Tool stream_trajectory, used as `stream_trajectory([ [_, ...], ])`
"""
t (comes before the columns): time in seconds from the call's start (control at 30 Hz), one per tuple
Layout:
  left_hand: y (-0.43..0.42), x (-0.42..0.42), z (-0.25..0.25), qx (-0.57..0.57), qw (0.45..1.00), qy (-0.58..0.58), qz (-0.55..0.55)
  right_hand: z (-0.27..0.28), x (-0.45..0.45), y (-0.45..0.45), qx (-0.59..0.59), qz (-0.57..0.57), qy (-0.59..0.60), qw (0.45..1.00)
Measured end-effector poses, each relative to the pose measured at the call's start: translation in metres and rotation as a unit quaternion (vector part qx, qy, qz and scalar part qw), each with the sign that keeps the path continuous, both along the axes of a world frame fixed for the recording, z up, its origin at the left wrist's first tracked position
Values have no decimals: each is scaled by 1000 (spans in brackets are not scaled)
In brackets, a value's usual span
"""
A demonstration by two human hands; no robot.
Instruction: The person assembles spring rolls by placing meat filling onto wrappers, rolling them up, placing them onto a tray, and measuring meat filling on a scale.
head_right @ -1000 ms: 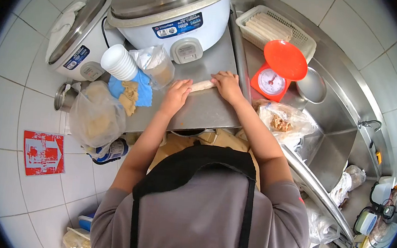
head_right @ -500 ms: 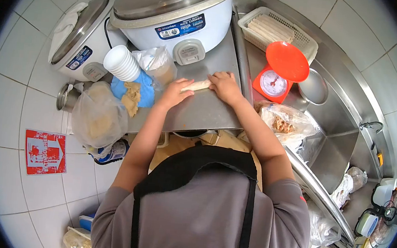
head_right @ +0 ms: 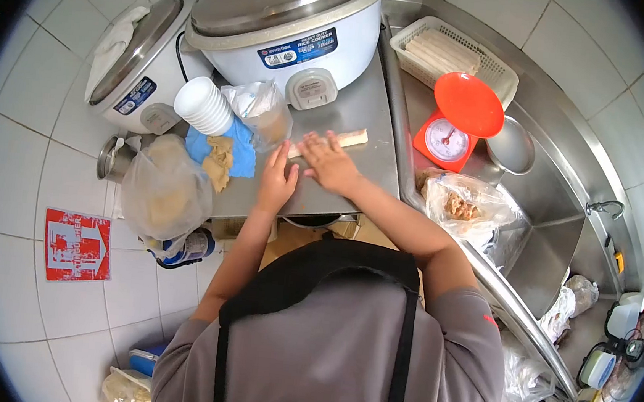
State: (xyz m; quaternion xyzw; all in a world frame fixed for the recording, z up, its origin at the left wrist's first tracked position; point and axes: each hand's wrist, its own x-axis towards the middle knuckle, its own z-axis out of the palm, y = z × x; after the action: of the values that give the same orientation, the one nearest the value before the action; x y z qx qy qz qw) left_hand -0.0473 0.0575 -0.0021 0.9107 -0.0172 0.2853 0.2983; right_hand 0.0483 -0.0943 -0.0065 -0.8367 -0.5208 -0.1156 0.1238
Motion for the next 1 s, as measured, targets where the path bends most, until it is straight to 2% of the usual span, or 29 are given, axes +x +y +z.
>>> stream_trajectory([
  [0.07,-4,-4,4,-33,999,-23,14,5,-3,11,8,62,-1,998],
  [0.1,-7,-9,7,-43,999,-21,21,10,1,12,35,36,-18,999],
  [0.2,-11,-17,6,-53,998,-17,36,22,26,7,-72,-70,53,994],
  [0.23,-12,-20,4,-54,998,-14,38,20,33,2,-44,-41,11,998],
  [0.33,-15,-19,0,-43,996,-51,59,31,42,0,-108,-9,95,990],
  [0.43,-20,-20,0,-46,993,-57,95,27,49,-6,-105,-33,169,980],
  [0.47,-23,-20,0,-50,992,-58,98,24,57,-11,-101,-22,249,963],
  [0.53,-29,-23,-2,-58,991,-59,107,22,72,-26,-90,3,403,911],
  [0.57,-32,-24,-3,-59,991,-56,105,24,77,-36,-81,-10,545,834],
  [0.63,-35,-24,-3,-58,992,-49,99,48,77,-60,-50,-30,783,619],
  [0.67,-35,-25,-3,-53,992,-46,101,64,76,-72,-45,-20,786,616],
  [0.73,-35,-22,-3,-49,992,-44,107,92,92,-97,-64,16,765,641],
  [0.8,-36,-22,-4,-39,992,-13,115,132,112,-123,-33,0,695,718],
  [0.87,-37,-20,-3,-33,992,7,120,174,143,-142,-30,-5,557,830],
  [0.9,-37,-20,-2,-30,992,10,122,189,163,-153,-40,-36,443,895],
  [0.93,-36,-20,-3,-27,992,14,125,211,169,-155,-21,-93,367,925],
  [0.97,-35,-20,-5,-31,992,16,125,213,198,-159,-54,-143,322,934],
  [1.0,-36,-19,-5,-41,991,24,129,216,221,-156,-52,-152,321,933],
])
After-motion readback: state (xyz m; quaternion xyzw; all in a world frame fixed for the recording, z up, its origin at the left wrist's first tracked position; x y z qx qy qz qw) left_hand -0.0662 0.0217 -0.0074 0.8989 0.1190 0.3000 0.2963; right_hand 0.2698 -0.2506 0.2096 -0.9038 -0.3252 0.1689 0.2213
